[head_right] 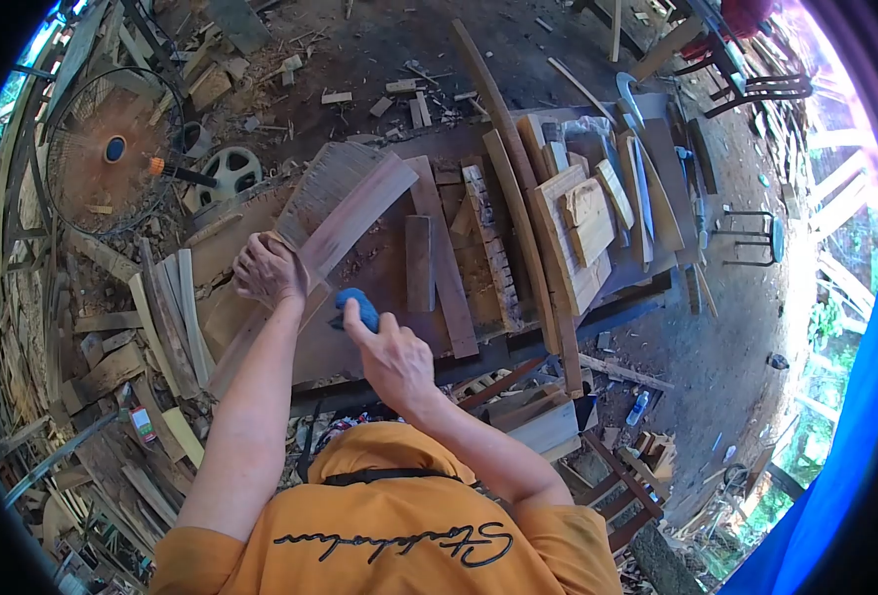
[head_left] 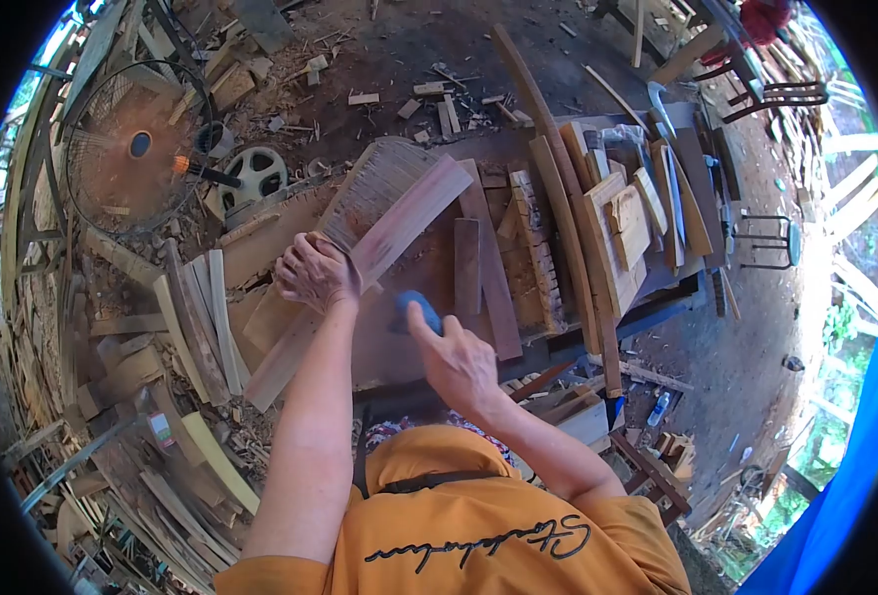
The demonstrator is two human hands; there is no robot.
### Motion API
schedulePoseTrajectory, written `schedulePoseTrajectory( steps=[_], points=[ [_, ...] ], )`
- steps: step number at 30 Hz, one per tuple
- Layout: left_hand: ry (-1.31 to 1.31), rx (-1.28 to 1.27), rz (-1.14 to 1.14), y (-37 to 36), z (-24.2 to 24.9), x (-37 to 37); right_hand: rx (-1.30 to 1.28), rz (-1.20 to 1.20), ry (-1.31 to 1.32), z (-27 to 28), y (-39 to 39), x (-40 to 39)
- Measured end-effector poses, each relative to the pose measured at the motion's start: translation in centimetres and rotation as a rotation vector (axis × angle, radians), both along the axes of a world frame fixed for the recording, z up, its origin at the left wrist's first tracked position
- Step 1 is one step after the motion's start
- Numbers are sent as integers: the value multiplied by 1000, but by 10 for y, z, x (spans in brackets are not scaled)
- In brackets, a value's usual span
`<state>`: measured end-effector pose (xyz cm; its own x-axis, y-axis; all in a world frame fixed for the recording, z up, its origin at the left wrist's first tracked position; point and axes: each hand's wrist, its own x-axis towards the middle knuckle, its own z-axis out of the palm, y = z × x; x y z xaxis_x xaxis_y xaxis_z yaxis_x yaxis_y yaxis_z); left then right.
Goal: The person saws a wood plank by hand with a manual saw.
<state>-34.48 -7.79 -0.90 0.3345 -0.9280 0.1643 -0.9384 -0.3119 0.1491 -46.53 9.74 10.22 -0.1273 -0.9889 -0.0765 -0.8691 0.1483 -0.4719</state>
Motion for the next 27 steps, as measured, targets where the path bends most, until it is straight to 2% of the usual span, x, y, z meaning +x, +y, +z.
schedulePoseTrajectory(
  steps=[4,14,20,23,27],
  points=[
    [-61,-37,2,0,-8,4,0,24,6,-15,-22,11],
    [-98,0,5,-2,-9,4,32,-1,96,-12,-21,21],
    [-102,-50,-9,-1,-9,4,23,0,53,-12,-18,22],
    [-78,27,4,-3,-4,3,43,4,50,-13,-27,22],
    [-94,-34,-9,-1,-9,5,-46,-21,50,-25,-36,24]
  ],
)
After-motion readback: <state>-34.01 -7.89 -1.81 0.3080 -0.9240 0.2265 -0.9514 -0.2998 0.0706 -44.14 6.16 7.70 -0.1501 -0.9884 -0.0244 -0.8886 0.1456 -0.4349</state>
